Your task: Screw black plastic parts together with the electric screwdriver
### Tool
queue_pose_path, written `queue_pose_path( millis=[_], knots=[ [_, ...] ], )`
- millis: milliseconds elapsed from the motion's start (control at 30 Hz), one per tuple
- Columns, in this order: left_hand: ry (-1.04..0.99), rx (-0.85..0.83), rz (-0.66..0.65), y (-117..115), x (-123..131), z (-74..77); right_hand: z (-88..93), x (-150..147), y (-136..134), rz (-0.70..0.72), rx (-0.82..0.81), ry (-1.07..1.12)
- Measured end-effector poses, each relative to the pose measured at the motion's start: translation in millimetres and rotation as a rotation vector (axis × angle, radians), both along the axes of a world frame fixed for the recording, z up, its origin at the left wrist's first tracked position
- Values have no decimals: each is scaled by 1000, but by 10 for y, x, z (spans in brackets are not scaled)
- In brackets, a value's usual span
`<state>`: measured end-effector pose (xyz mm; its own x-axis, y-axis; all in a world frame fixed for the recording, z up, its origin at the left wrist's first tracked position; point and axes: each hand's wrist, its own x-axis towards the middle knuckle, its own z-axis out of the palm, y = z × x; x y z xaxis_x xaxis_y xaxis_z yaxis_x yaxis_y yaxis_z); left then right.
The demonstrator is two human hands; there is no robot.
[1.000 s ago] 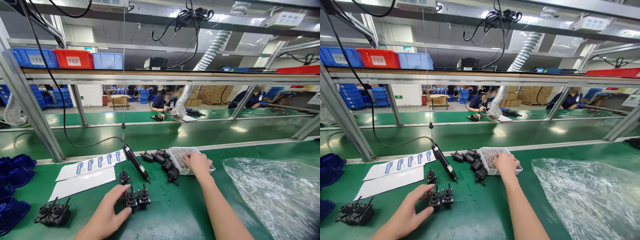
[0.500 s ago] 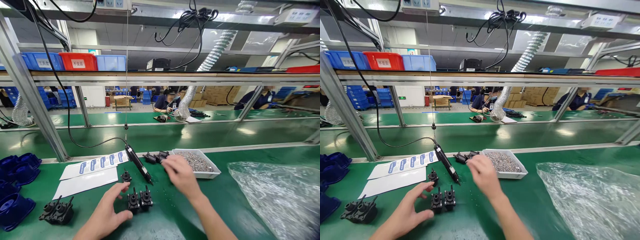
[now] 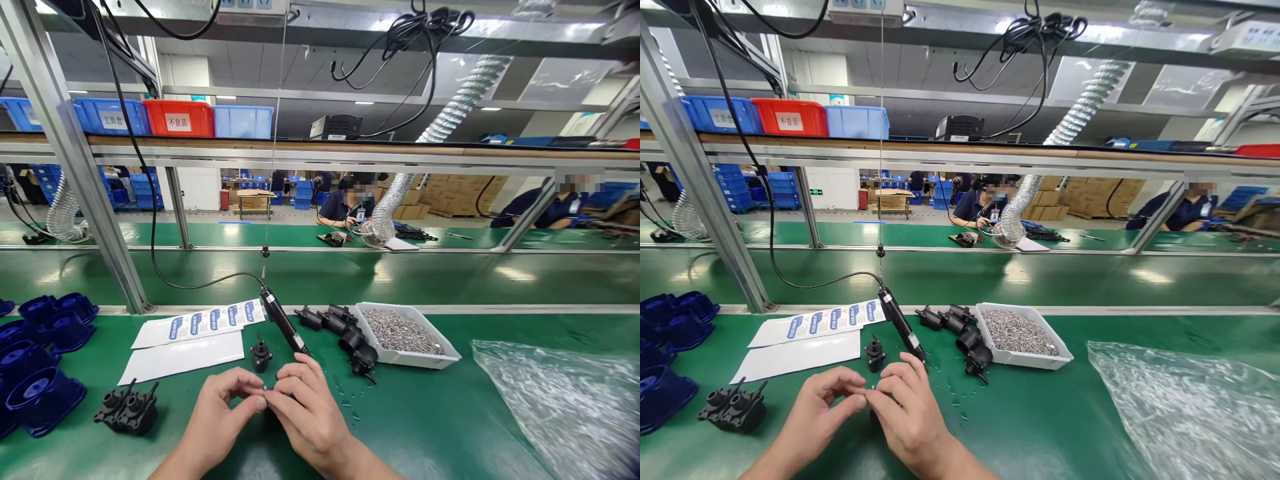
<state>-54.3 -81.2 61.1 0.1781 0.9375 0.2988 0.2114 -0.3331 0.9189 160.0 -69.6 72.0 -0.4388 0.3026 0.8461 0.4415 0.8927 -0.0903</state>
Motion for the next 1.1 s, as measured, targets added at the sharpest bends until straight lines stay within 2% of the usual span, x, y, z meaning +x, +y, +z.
queue_pose_path(
  millis=[167,333,433,500,567,667,767,833,1000,1067,1100],
  knots=[
    [53,57,135,66,-117,38,-77,20,14,129,-76,-35],
    [102,163,210,106,-167,110,-173,58,77,79,-37,-111],
    [91,253,336,71,-279,218,-211,43,109,65,-19,-94],
    [51,292,494,5,-476,306,-227,21,120,67,-20,-70],
    [4,296,648,-100,-775,376,-239,4,129,71,-33,-52],
    [-41,201,766,-296,-1305,402,-257,6,145,75,-38,-40],
    [-113,22,822,-436,-1712,321,-270,21,139,66,-22,-55],
    [-211,-82,826,-467,-1840,224,-257,22,110,60,-4,-77],
    [-499,-207,769,-447,-1773,-35,-100,122,164,57,60,-125],
    [-582,-206,780,-436,-1670,-111,-24,322,347,-37,92,-67],
    [-615,-202,789,-428,-1605,-142,3,474,472,-132,100,-26]
  ],
)
